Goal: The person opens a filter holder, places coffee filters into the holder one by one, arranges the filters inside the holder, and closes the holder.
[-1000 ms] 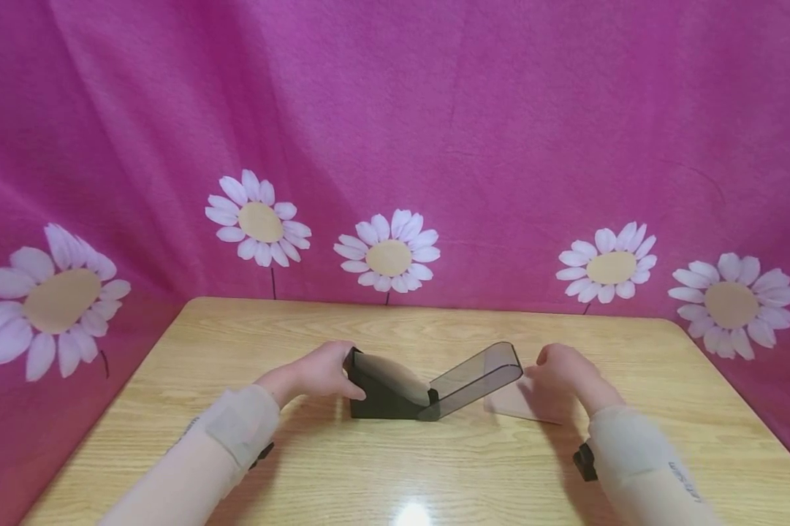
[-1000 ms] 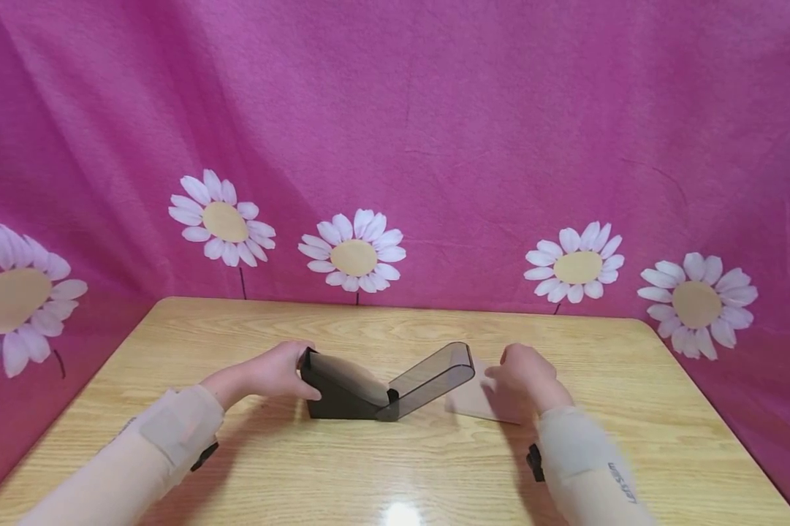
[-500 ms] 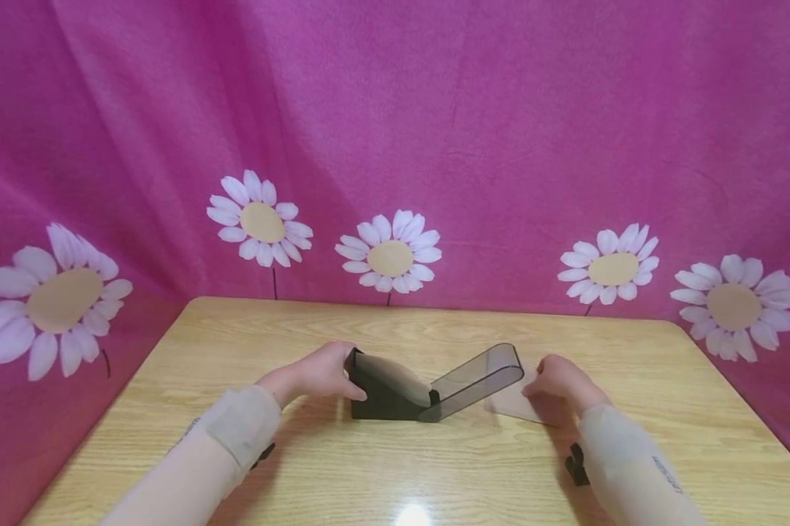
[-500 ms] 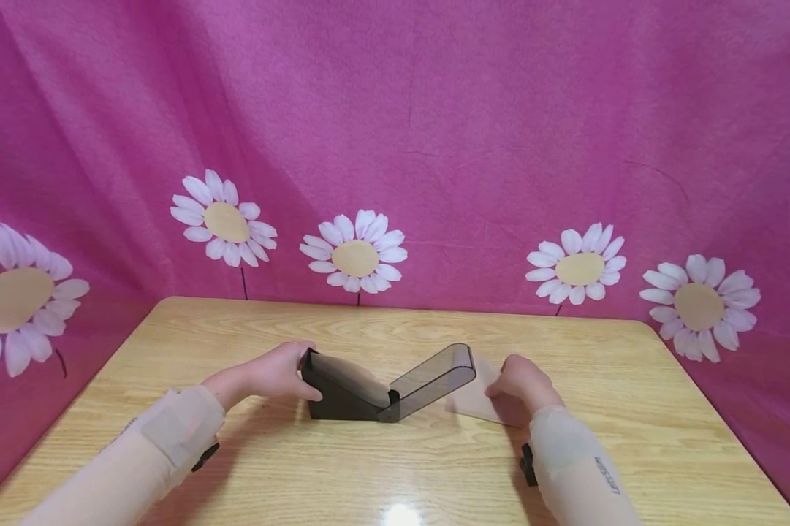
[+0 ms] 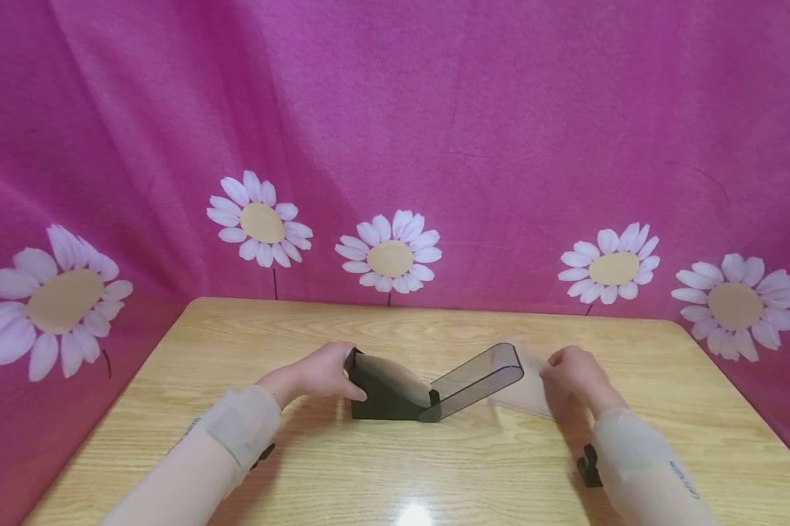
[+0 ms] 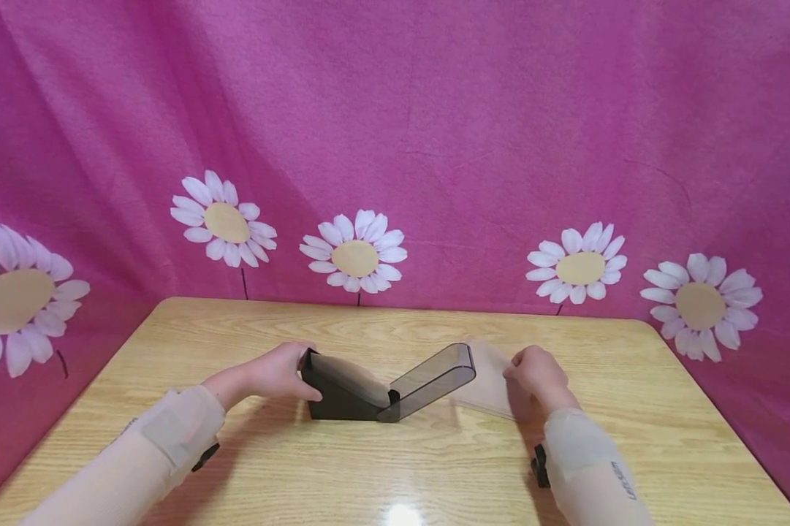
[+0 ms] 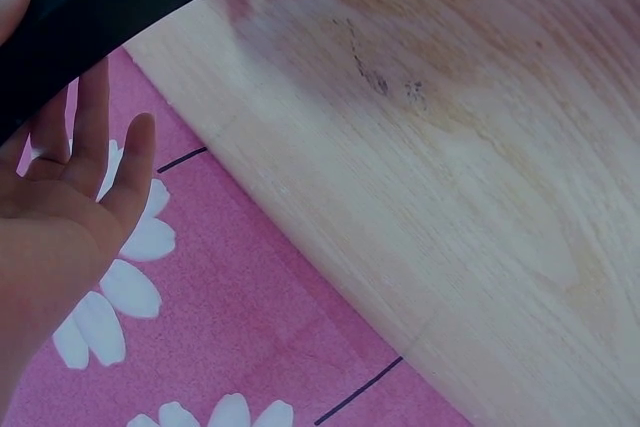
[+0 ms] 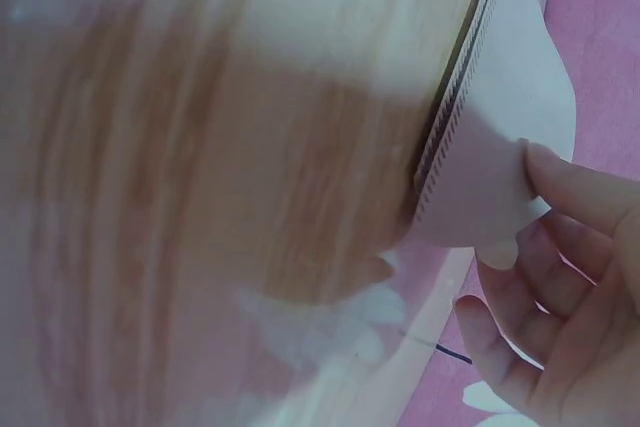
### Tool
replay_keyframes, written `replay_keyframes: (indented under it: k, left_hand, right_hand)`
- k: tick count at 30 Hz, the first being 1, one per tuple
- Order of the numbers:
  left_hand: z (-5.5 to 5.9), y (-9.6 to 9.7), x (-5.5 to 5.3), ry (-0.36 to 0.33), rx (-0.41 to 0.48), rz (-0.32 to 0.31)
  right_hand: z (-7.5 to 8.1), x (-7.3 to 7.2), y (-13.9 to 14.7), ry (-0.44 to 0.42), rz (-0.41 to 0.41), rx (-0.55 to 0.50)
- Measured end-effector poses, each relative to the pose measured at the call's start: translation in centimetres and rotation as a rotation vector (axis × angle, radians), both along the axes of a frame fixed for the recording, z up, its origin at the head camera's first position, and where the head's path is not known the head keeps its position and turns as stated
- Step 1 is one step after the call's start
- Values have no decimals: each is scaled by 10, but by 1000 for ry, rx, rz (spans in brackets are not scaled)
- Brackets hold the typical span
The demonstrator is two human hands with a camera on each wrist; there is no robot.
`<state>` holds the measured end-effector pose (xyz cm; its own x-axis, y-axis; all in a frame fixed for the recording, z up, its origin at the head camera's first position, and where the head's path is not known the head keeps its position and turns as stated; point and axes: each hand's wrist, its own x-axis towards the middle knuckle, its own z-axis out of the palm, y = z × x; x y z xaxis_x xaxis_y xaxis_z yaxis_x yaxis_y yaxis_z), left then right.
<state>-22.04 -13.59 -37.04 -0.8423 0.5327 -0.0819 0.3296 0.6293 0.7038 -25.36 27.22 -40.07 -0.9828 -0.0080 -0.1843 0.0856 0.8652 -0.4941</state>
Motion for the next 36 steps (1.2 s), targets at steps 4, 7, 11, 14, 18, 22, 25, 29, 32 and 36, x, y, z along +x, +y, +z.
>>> replay_keyframes:
  k: [4, 7, 11, 14, 18, 22, 25, 29, 32, 36]
  left_hand:
    - [0, 0, -1, 7, -11, 3]
    - [-1, -1, -1, 9, -14, 0]
    - [-1, -1, -1, 8, -13, -1]
    - [0, -1, -1, 4, -10, -1]
    - [0, 0, 0, -9, -4, -2]
    - [0, -1, -1, -22, -5, 3]
    - [1, -2, -1, -17, -11, 3]
    - [1, -1, -2, -11, -20, 5]
    - [1, 0, -2, -15, -24, 9]
    - [1, 1, -3, -10, -24, 7]
  right_hand:
    - [4, 1, 5, -3, -8, -15]
    - [6, 3, 10, 7, -6, -8]
    - [8, 4, 16, -5, -12, 10]
    - [12, 3, 22, 14, 20, -7]
    - [22, 0, 32, 58, 78, -53]
    - [37, 0, 40, 66, 100, -103]
    - [48, 2, 44, 84, 104, -146]
    - [59, 5, 46, 107, 95, -186]
    - [67, 8, 45, 140, 84, -187]
    - [78, 11, 41, 210, 31, -171]
